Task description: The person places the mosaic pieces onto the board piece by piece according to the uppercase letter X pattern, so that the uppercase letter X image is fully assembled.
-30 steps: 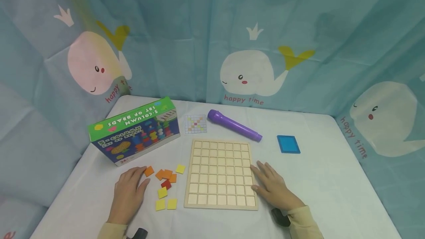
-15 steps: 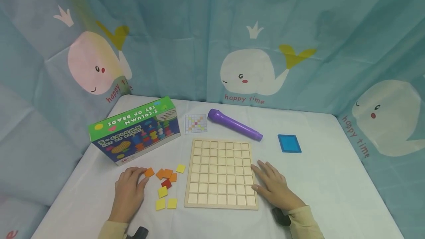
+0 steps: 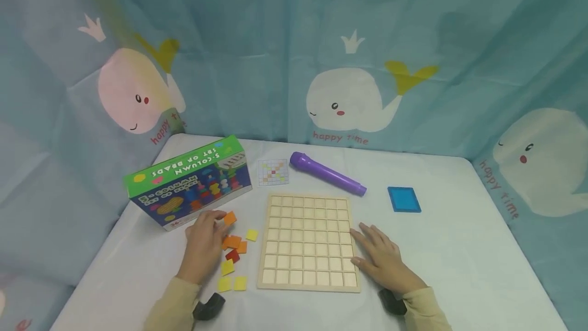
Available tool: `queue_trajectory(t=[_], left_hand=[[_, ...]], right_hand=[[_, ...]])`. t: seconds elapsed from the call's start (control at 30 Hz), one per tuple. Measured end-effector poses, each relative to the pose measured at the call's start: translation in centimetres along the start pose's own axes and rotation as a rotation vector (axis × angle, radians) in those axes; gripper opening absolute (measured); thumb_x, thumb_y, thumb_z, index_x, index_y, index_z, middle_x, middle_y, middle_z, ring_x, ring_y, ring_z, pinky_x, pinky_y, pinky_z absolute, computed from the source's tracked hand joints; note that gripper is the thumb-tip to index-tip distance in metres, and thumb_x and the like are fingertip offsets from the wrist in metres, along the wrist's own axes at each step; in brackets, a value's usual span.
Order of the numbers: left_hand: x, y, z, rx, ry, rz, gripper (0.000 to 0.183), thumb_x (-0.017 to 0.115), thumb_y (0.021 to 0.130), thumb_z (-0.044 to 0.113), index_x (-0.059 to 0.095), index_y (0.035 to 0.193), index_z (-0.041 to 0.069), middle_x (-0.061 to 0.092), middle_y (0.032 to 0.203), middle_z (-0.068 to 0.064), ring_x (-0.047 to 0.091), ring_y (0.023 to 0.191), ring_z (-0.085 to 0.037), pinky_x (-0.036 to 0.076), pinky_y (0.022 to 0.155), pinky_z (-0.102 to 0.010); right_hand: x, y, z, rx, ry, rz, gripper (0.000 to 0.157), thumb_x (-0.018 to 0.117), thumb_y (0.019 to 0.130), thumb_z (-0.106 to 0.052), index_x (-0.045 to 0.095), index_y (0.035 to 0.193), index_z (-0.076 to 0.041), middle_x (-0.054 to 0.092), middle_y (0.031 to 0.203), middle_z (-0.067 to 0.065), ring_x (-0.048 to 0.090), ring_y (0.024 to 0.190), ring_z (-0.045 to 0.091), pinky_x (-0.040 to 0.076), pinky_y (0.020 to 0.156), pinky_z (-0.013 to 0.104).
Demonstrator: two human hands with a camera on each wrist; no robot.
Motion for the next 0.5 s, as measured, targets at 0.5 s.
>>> queue_trajectory(t=[0.5], left_hand=[[8.3,6.4,5.3,0.099,-0.094,-0.334,0.028,0.055,0.097,0.016,0.054,0.121,0.001,0.054,0.117,-0.011,0.052,0.112,-0.028,0.039,0.098,-0.050]], right_hand=[[0.0,-0.1,0.3,0.009,0.033,0.016,0.064,0.060,0.092,-0.043,0.036,0.148,-0.023,0.029,0.154,0.010,0.021,0.140,0.040,0.024,0.097,0.070]])
Point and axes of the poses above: each hand's wrist, its own y-axis towards the middle knuckle, its own x-axis out of the palm, z = x × y, the point moved 4 cm from there along y, towards the middle knuckle
